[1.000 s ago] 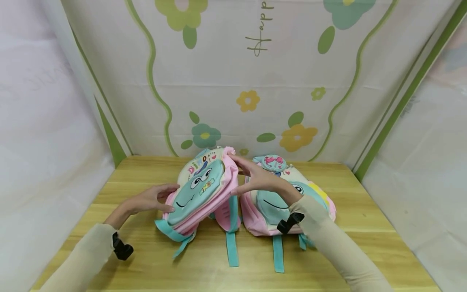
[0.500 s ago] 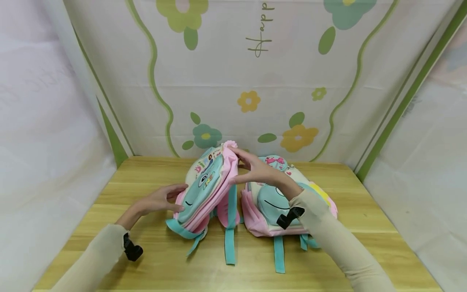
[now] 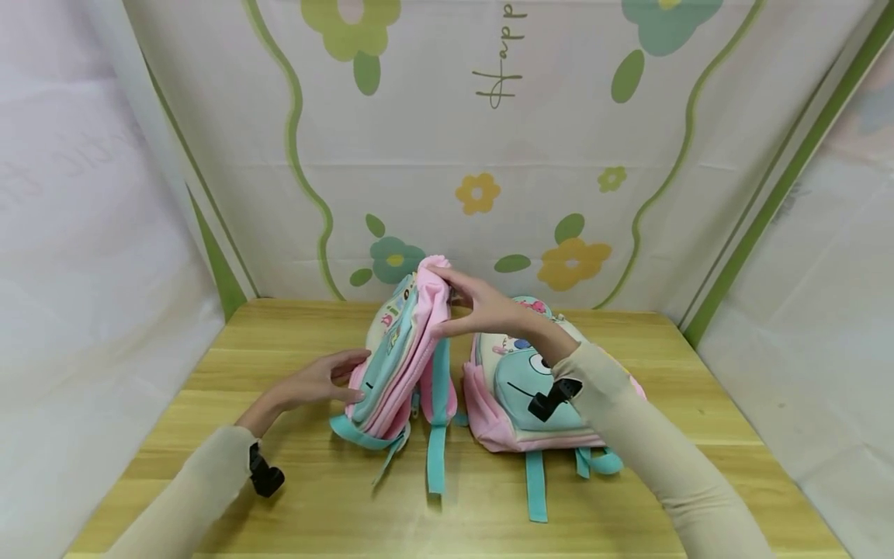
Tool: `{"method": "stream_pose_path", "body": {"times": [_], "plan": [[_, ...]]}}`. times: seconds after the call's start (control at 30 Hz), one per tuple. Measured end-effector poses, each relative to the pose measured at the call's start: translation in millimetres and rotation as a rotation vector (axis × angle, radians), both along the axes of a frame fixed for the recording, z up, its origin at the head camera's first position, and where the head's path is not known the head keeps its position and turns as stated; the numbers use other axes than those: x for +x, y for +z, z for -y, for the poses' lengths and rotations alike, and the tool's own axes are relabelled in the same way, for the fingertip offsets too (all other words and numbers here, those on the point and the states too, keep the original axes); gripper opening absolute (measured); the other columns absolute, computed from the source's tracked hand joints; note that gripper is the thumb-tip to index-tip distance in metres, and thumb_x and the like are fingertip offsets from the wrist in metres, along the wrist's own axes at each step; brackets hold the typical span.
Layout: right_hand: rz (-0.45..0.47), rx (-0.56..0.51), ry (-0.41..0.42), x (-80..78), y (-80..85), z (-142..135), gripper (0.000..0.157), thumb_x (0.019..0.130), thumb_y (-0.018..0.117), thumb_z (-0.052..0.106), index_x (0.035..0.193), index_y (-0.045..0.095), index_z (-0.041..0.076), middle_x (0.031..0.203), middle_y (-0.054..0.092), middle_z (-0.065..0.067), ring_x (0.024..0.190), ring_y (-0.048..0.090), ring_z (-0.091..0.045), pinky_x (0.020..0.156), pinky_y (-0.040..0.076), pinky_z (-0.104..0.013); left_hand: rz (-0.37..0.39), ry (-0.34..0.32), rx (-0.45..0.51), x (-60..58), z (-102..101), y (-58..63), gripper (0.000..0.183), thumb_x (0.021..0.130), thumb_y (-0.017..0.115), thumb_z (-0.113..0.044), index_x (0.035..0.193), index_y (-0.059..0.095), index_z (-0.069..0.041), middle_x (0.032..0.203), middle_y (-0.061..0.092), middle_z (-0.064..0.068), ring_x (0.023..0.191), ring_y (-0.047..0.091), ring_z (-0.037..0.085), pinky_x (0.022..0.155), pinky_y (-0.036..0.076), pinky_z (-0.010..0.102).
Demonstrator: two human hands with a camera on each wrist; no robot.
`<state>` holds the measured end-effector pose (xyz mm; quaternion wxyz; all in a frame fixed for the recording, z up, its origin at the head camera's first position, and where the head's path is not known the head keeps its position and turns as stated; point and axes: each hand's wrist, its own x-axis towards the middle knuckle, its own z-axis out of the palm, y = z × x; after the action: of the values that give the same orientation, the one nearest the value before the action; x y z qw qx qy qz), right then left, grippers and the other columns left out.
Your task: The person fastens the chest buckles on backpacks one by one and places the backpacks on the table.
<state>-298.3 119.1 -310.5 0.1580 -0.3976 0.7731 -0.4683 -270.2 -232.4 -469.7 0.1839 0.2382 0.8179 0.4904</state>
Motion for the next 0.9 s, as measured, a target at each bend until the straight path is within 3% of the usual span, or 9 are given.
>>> {"method": "stream_pose_path", "body": {"times": [0.27, 0.6, 0.9], "plan": [[-0.011, 0.004, 0.037, -4.0, 12.2, 3, 0.095, 0.088, 0.079, 0.014, 0.163, 0.021, 0.017, 0.164, 0.033, -0.005, 0.145, 0.045, -0.023, 0.116, 0.043, -0.038, 0.012, -0.011, 0.034, -4.2, -14, -0.8, 0.088, 0.092, 0.077, -0.023, 0.161, 0.025, -0.003, 0.167, 0.025, 0.019, 0.153, 0.026, 0.041, 0.122, 0.027, 0.053], [-0.064, 0.057, 0.024, -1.9, 22.6, 4, 0.096, 0.087, 0.080, 0.020, 0.163, 0.023, 0.022, 0.159, 0.039, -0.003, 0.140, 0.048, -0.017, 0.117, 0.042, -0.037, 0.001, -0.046, 0.082, -6.0, -33, -3.5, 0.087, 0.092, 0.077, -0.017, 0.160, 0.025, 0.000, 0.166, 0.025, 0.022, 0.153, 0.026, 0.044, 0.121, 0.028, 0.053], [-0.124, 0.130, 0.005, 4.0, 30.5, 11, 0.096, 0.085, 0.082, 0.030, 0.162, 0.026, 0.027, 0.156, 0.042, -0.003, 0.135, 0.049, -0.017, 0.113, 0.044, -0.046, 0.017, -0.065, 0.140, -6.8, -46, -14.1, 0.086, 0.091, 0.077, -0.011, 0.159, 0.025, 0.000, 0.165, 0.029, 0.021, 0.153, 0.028, 0.041, 0.122, 0.028, 0.050]]}}
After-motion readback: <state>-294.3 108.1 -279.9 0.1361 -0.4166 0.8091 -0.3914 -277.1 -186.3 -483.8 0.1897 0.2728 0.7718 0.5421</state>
